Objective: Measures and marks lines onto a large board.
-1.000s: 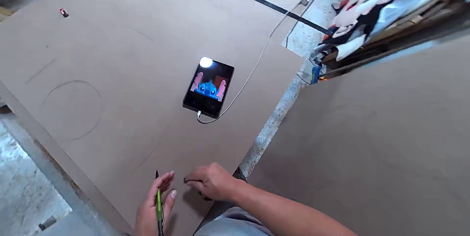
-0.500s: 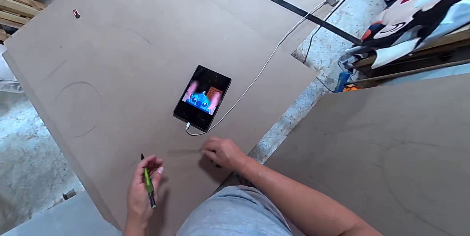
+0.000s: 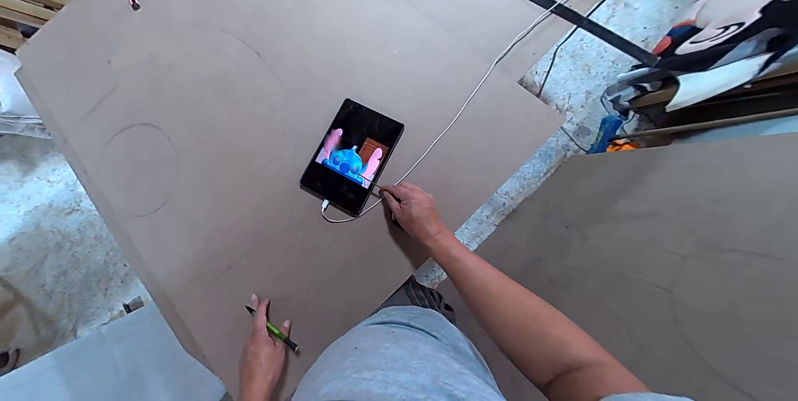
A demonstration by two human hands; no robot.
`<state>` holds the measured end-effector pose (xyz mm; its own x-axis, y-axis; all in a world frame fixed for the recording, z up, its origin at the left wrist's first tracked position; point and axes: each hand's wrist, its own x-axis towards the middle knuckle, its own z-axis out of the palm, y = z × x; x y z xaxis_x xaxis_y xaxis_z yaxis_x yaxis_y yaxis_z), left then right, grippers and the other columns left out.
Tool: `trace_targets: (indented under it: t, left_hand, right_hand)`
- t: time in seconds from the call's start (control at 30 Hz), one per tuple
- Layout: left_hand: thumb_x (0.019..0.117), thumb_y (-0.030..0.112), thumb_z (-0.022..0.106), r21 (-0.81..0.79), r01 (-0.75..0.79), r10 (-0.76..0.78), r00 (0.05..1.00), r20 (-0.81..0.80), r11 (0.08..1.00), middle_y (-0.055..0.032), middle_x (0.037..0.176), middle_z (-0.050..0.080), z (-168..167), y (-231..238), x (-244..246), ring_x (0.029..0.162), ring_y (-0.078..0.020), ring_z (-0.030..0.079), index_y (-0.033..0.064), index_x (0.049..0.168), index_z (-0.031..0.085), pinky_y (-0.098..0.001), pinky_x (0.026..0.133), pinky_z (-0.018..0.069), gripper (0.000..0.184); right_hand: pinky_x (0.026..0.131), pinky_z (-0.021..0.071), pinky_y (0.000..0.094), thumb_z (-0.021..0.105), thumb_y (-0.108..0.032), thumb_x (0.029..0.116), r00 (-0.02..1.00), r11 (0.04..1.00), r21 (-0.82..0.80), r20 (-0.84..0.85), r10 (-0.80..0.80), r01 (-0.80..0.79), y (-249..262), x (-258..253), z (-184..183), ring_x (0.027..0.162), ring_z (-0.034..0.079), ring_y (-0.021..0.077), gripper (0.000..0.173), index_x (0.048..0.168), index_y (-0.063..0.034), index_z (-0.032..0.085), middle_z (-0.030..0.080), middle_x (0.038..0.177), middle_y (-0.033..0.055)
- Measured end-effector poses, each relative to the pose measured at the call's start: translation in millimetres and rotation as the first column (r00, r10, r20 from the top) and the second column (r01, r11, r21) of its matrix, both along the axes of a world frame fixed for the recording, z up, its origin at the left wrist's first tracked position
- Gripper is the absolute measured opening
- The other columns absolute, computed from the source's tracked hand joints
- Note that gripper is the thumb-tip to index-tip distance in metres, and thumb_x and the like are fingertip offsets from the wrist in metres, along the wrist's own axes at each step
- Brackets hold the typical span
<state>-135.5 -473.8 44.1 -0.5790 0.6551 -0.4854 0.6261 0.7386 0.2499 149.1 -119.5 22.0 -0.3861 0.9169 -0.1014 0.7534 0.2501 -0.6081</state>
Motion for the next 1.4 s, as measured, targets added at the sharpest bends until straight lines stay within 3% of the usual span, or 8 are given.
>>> trace_targets:
  t: [0.1, 0.27, 0.53, 0.87, 1.4]
  left_hand:
    - [0.0955, 0.040, 0.069, -0.015, -0.025, 0.025, 1.000, 0.010, 1.000, -0.0023, 0.168, 0.032, 4.4, 7.0, -3.5, 0.134, -0.0261, 0.058, 0.0194, 0.157, 0.042, -0.0535, 0.103, 0.0542, 0.070]
    - [0.0947, 0.039, 0.070, -0.035, 0.017, -0.017, 1.000, 0.012, 0.999, -0.0016, 0.169, 0.030, 4.9, 5.1, -8.4, 0.138, -0.0228, 0.055, 0.0182, 0.156, 0.043, -0.0490, 0.106, 0.0530, 0.070]
    - [0.0942, 0.038, 0.071, -0.058, 0.007, -0.006, 1.000, 0.012, 0.998, -0.0005, 0.170, 0.028, 2.7, 5.8, -7.6, 0.130, -0.0250, 0.062, 0.0209, 0.156, 0.044, -0.0524, 0.097, 0.0574, 0.070]
    - [0.0942, 0.039, 0.071, -0.075, 0.007, -0.006, 1.000, 0.009, 0.997, 0.0005, 0.168, 0.032, 5.7, 7.3, -8.8, 0.131, -0.0225, 0.061, 0.0211, 0.154, 0.047, -0.0507, 0.101, 0.0556, 0.067]
    - [0.0938, 0.040, 0.072, -0.071, 0.004, -0.004, 1.000, 0.002, 0.997, 0.0026, 0.168, 0.031, 6.6, 8.3, -7.7, 0.128, -0.0226, 0.063, 0.0218, 0.154, 0.047, -0.0514, 0.097, 0.0574, 0.067]
  right_hand:
    - [0.084, 0.0600, 0.0438, 0.054, -0.030, 0.1038, 0.998, 0.998, -0.017, 0.014, 0.061, -0.061, 4.0, 1.7, -1.3, 0.099, 0.071, 0.0176, 0.028, 0.121, -0.0275, 0.076, 0.075, 0.103, -0.0003]
    - [0.083, 0.0597, 0.0424, 0.054, -0.031, 0.1041, 0.995, 0.995, -0.005, 0.007, 0.100, -0.100, 7.0, 2.5, -4.5, 0.097, 0.071, 0.0166, 0.028, 0.121, -0.0289, 0.076, 0.074, 0.101, -0.0012]
    - [0.084, 0.0596, 0.0422, 0.053, -0.032, 0.1044, 0.996, 0.996, -0.025, 0.008, 0.087, -0.087, 7.8, 5.4, -6.3, 0.098, 0.071, 0.0155, 0.029, 0.122, -0.0300, 0.076, 0.074, 0.101, -0.0018]
    - [0.084, 0.0593, 0.0408, 0.052, -0.030, 0.1048, 0.998, 0.998, -0.028, -0.042, 0.048, -0.049, 6.2, 5.3, -5.8, 0.096, 0.071, 0.0147, 0.030, 0.122, -0.0272, 0.076, 0.074, 0.099, -0.0016]
    - [0.085, 0.0589, 0.0417, 0.053, -0.030, 0.1049, 0.997, 0.998, -0.054, -0.073, 0.031, -0.035, 6.9, 5.1, -3.0, 0.097, 0.070, 0.0144, 0.029, 0.121, -0.0271, 0.077, 0.074, 0.100, -0.0017]
